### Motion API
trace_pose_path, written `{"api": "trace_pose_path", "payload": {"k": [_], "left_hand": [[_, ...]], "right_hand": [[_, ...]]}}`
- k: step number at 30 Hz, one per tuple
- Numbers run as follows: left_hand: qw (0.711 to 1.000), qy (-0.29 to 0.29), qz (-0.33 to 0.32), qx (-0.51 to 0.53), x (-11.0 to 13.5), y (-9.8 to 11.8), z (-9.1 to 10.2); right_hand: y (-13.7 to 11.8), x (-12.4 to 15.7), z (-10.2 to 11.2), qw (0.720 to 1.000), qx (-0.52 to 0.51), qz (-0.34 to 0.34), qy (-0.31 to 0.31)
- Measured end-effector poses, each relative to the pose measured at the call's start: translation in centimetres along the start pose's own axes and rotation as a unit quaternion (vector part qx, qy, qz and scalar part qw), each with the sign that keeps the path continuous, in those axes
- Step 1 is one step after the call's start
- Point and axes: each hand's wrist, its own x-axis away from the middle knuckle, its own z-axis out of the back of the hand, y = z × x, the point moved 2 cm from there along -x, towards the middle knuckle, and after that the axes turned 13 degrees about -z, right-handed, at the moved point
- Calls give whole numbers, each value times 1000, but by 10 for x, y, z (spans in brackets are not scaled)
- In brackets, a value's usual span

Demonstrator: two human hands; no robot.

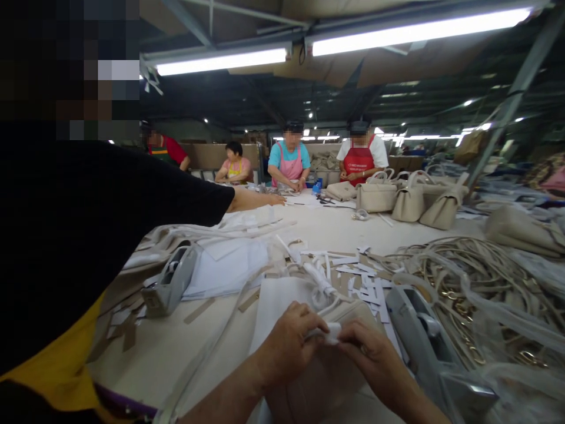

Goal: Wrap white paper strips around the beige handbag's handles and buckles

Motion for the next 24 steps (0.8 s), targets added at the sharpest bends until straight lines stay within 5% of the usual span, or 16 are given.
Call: {"api": "trace_pose_path", "payload": {"k": [9, 14, 19, 24], "left_hand": [[994, -43, -8, -97, -7, 2, -9], [991, -36, 8, -128, -13, 3, -13], [997, 3, 65, -47, -13, -5, -9], [996, -30, 78, -13, -16, -11, -7]], "right_hand": [[-5, -12, -1, 985, -71, -149, -46], [-7, -19, 2, 982, -81, -168, -7], [-17, -25, 1, 969, -143, -200, 19], [-11, -12, 9, 961, -190, -189, 74]]}}
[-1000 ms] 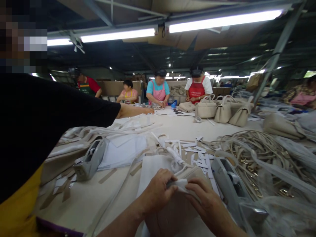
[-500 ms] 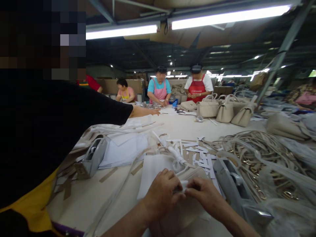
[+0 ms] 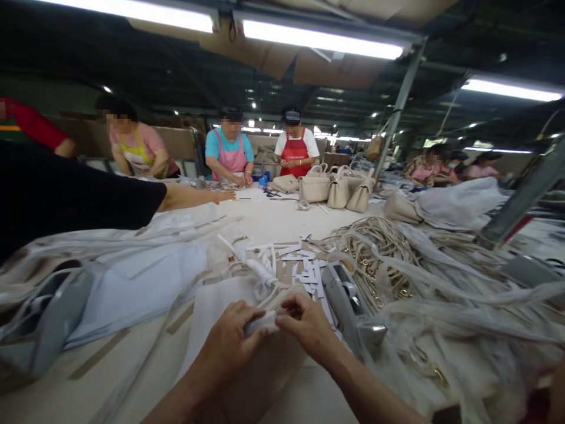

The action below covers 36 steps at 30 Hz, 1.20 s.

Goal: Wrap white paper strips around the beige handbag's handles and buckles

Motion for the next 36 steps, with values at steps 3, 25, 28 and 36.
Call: {"api": "trace_pose_path", "payload": {"k": [3, 25, 28, 36], "left_hand": [[1000, 1, 15, 1, 0, 0, 1], [1000, 9, -25, 4, 4, -4, -2], [1000, 12, -25, 6, 5, -3, -2], [999, 17, -30, 5, 5, -3, -2]], "right_hand": [[20, 6, 53, 986, 80, 39, 144], [105, -1, 150, 961, 97, -201, 163], [88, 8, 153, 961, 79, -189, 186], [103, 52, 157, 951, 203, -182, 147]]}}
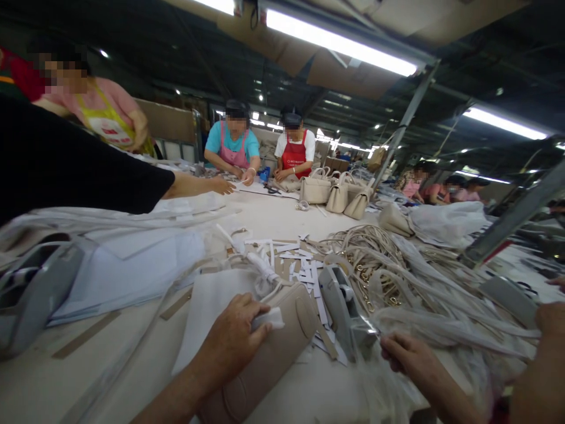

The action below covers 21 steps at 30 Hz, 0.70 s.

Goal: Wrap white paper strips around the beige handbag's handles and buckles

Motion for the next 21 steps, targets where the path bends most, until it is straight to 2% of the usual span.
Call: {"api": "trace_pose_path", "payload": {"k": [3, 5, 7, 10, 13, 15, 18, 21], "left_hand": [[1000, -4, -4, -1, -1, 0, 0], [1000, -10, -5, 1, -1, -1, -1], [1000, -10, -1, 2, -1, -2, -1], [1000, -4, 7, 8, -1, -3, -1], [1000, 2, 12, 16, 1, 0, 0], [1000, 4, 16, 17, 1, 3, 0], [999, 2, 30, 16, 1, 4, 1], [999, 4, 40, 19, 1, 3, 3]], "right_hand": [[20, -4, -22, 999, -26, -29, -6], [25, -8, -30, 1000, 12, -20, 16], [24, -10, -28, 997, 73, 10, 39], [15, -5, -15, 989, 121, 72, 51], [-11, 11, -9, 985, 105, 134, 8], [-39, 28, -20, 980, 61, 181, -48], [-88, 60, -57, 966, -41, 241, -85], [-123, 84, -101, 954, -144, 248, -87]]}}
